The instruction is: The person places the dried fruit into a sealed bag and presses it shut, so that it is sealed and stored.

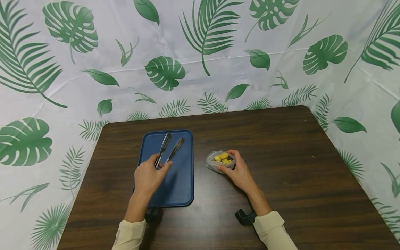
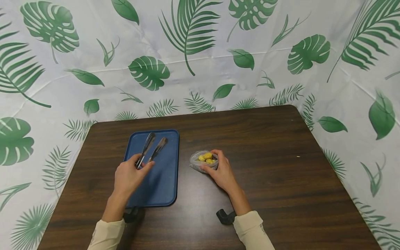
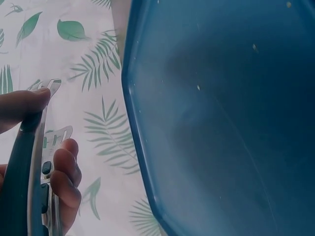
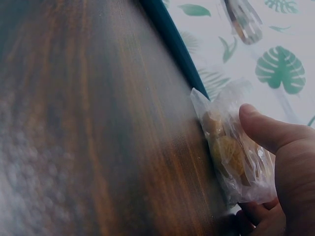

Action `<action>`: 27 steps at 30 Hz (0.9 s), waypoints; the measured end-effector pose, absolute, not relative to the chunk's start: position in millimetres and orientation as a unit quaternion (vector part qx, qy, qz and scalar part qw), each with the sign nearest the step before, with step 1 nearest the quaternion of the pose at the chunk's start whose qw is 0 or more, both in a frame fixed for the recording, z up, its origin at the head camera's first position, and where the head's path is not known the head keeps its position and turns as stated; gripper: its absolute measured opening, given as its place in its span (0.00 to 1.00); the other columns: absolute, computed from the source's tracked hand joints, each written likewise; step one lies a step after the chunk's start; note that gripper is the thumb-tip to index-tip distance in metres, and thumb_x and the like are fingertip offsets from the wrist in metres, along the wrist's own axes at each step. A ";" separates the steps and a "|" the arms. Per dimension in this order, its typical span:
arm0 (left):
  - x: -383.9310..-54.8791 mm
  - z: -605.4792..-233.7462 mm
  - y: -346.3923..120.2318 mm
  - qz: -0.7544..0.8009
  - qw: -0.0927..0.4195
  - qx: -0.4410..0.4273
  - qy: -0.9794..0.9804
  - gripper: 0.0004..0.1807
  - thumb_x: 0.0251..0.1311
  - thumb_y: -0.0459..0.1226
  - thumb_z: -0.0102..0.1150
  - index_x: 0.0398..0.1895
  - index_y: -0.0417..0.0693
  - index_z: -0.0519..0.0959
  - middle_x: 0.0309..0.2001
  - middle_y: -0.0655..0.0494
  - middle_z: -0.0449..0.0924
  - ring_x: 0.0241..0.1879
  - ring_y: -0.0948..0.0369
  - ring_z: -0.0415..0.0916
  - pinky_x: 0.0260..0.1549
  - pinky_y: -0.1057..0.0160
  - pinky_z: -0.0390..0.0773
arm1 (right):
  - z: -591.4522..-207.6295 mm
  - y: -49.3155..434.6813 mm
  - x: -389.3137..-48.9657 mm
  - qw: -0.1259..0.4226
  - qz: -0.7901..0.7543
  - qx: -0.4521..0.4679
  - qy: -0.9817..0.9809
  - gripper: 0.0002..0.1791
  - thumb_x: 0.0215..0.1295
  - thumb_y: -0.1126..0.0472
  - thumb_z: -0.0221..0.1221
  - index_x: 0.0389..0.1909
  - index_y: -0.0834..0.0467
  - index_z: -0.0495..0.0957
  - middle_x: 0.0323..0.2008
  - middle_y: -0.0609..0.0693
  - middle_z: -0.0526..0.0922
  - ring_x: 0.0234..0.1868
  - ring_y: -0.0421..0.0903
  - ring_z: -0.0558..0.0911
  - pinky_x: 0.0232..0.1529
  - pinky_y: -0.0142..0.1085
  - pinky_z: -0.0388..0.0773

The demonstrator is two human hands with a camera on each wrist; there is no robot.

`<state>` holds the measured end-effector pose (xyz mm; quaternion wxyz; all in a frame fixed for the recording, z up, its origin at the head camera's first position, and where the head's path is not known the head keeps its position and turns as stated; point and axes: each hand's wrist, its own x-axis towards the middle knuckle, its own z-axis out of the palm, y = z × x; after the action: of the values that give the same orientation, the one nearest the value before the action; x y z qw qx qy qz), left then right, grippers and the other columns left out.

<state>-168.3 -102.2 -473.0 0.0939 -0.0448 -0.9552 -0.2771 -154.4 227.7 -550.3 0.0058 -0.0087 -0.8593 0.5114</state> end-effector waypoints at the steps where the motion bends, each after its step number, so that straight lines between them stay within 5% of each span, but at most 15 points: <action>1: -168.0 -472.8 -103.4 -0.277 0.092 -0.041 -0.955 0.28 0.59 0.51 0.73 0.51 0.36 0.83 0.28 0.51 0.87 0.19 0.58 0.71 0.23 0.58 0.70 | -550.3 227.6 -154.3 0.006 0.512 -0.009 -0.859 0.40 0.62 0.43 0.72 0.68 0.53 0.64 0.59 0.58 0.78 0.58 0.57 0.78 0.61 0.56 0.71; 12: -168.9 -471.2 -123.6 -0.263 0.082 0.001 -0.961 0.28 0.61 0.52 0.70 0.50 0.36 0.83 0.26 0.49 0.85 0.18 0.56 0.69 0.21 0.60 0.64 | -551.0 228.7 -154.9 0.000 0.515 -0.011 -0.857 0.41 0.62 0.42 0.72 0.68 0.53 0.64 0.60 0.59 0.78 0.58 0.57 0.78 0.63 0.56 0.71; 27: -173.8 -468.9 -148.2 -0.244 0.066 0.048 -0.966 0.33 0.64 0.55 0.65 0.56 0.35 0.80 0.30 0.44 0.87 0.27 0.47 0.80 0.31 0.44 0.78 | -552.0 229.2 -156.0 -0.003 0.515 -0.013 -0.857 0.41 0.62 0.41 0.71 0.69 0.53 0.63 0.60 0.59 0.78 0.59 0.57 0.78 0.63 0.57 0.70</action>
<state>-173.8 -148.2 -468.9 0.0665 0.0477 -0.9664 -0.2437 -156.0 229.2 -552.0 -0.0028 -0.0130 -0.8571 0.5150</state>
